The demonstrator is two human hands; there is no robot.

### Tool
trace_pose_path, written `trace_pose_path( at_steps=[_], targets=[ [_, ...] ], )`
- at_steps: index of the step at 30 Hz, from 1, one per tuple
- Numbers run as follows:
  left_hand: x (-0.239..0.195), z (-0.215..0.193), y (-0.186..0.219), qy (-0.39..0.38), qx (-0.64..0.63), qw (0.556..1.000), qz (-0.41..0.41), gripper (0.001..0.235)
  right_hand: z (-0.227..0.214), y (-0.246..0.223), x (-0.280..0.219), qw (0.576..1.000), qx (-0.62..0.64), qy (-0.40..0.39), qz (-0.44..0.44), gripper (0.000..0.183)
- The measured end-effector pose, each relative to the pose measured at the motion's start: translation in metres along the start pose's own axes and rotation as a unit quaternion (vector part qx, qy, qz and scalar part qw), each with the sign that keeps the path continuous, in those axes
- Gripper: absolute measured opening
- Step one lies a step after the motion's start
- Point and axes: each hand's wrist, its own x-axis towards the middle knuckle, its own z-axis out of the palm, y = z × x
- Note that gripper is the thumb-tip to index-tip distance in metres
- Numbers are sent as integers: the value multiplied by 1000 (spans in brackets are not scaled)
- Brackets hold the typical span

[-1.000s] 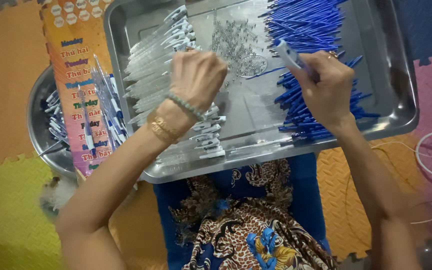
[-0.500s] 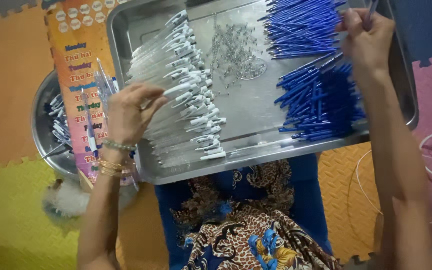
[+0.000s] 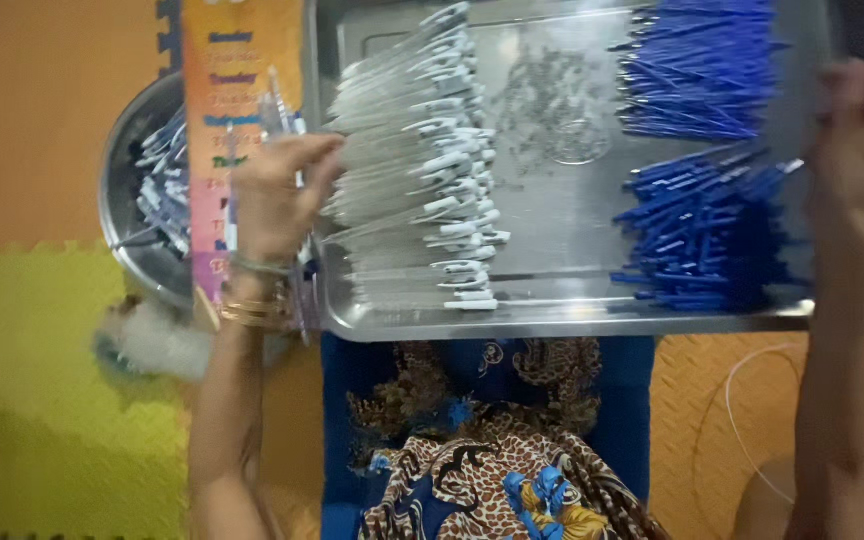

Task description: The person assembles pens by inserting blue ink cartridges into white pen bodies. They pick up a pen body and a cartridge from a metal tray, insert the cartridge, and place the assembled pen into a metal bowl.

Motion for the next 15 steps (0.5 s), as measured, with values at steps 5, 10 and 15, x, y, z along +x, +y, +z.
trace_pose_path(
  at_steps=[5, 10, 15],
  targets=[
    [-51, -40, -40, -40, 63, 986, -149, 24, -24, 4, -47, 988, 117, -32, 92, 23],
    [-83, -44, -46, -131, 72, 939, -309, 34, -31, -25, -103, 993, 86, -64, 46, 26],
    [-96, -43, -82, -94, 161, 933, -308, 43, -20, -71, -145, 994, 70, -73, -28, 44]
  ],
)
